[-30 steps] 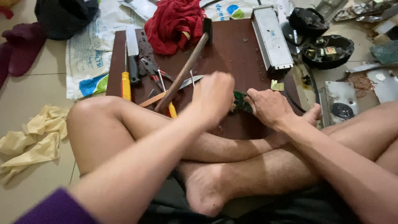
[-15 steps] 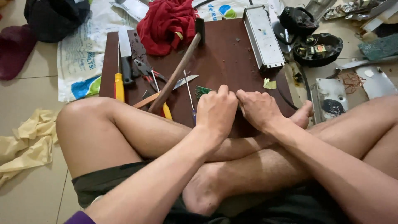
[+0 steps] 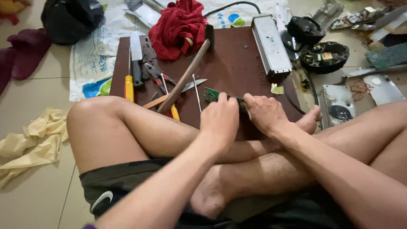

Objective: The person sits on the floor and uses a hammer to strike a circuit board placed on a wooden board. They then use a screwdriver to pry and remove components from the board, followed by using pliers to extract additional parts.

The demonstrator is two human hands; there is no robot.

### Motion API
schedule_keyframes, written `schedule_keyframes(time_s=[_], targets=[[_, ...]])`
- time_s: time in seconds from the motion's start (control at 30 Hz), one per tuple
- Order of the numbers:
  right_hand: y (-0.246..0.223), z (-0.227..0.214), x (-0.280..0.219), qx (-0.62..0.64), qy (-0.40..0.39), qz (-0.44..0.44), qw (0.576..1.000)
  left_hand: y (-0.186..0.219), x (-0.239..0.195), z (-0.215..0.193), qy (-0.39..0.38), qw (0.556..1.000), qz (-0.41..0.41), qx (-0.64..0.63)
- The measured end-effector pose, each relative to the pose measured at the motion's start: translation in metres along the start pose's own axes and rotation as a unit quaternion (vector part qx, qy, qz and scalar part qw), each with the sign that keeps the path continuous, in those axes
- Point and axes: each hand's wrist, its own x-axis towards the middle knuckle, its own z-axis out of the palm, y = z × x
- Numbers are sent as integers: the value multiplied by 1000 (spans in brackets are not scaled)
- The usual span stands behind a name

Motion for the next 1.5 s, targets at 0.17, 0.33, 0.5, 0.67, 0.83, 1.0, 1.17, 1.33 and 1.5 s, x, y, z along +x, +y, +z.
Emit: schedule_keyframes(time_s=[0.17, 0.33, 0.5, 0.67, 0.83, 1.0, 1.17, 1.33, 1.5], targets=[[-10, -7, -7, -33, -5, -3, 999, -27, 68, 8, -399, 903, -125, -96], [-1, 3, 0, -12, -6, 9, 1000, 2, 51, 1, -381, 917, -86, -87], [4, 6, 7, 14, -35, 13, 999, 19, 14, -9, -347, 924, -117, -107], [-1, 0, 7, 21, -40, 13, 999, 23, -11, -9, -243, 960, -118, -75], [8, 0, 13, 78, -73, 95, 990, 10, -28, -8, -240, 961, -120, -60], [12, -8, 21, 84, -85, 99, 988, -18, -7, -26, -367, 874, -267, -173], [40, 34, 31, 193, -146, 216, 946, -20, 10, -60, -397, 852, -274, -203], [-15, -23, 15, 563, -164, 386, 712, -7, 13, -61, -383, 874, -225, -198], [-17, -42, 7, 609, -175, 440, 636, 0, 7, -58, -343, 903, -181, -188]])
